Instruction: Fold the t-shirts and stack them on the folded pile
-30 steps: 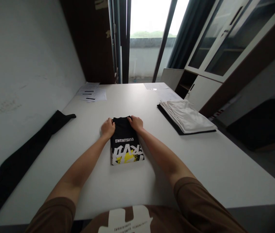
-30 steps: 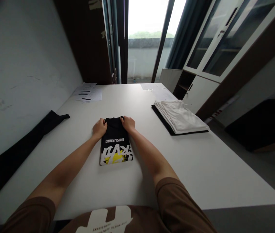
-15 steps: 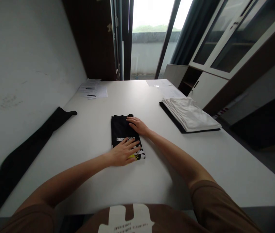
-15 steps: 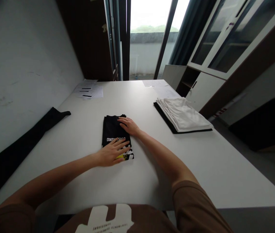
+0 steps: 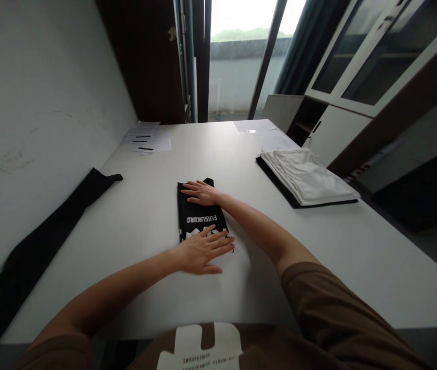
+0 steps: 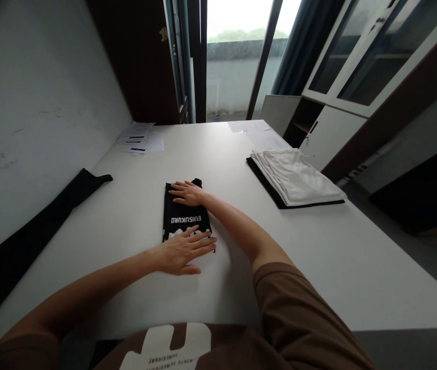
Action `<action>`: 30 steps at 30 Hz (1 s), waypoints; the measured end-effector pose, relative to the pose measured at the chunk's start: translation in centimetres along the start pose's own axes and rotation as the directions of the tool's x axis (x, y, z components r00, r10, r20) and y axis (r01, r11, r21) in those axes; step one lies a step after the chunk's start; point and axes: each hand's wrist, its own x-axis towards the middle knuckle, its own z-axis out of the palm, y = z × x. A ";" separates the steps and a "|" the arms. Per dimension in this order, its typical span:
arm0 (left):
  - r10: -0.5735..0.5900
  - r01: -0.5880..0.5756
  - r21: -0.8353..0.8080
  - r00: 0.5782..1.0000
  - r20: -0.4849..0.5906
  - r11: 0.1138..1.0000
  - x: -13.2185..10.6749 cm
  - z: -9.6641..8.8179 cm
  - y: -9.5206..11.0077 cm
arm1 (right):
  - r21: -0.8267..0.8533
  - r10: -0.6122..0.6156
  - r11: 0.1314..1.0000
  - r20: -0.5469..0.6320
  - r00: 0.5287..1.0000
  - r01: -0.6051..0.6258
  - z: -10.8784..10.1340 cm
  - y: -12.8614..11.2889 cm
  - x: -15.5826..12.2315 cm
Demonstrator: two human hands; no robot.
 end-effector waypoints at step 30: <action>0.057 -0.055 -0.082 0.998 0.022 0.995 -0.7 -0.5 1.8 | -0.149 -0.170 0.973 0.062 0.983 0.178 2.4 -7.7 -0.7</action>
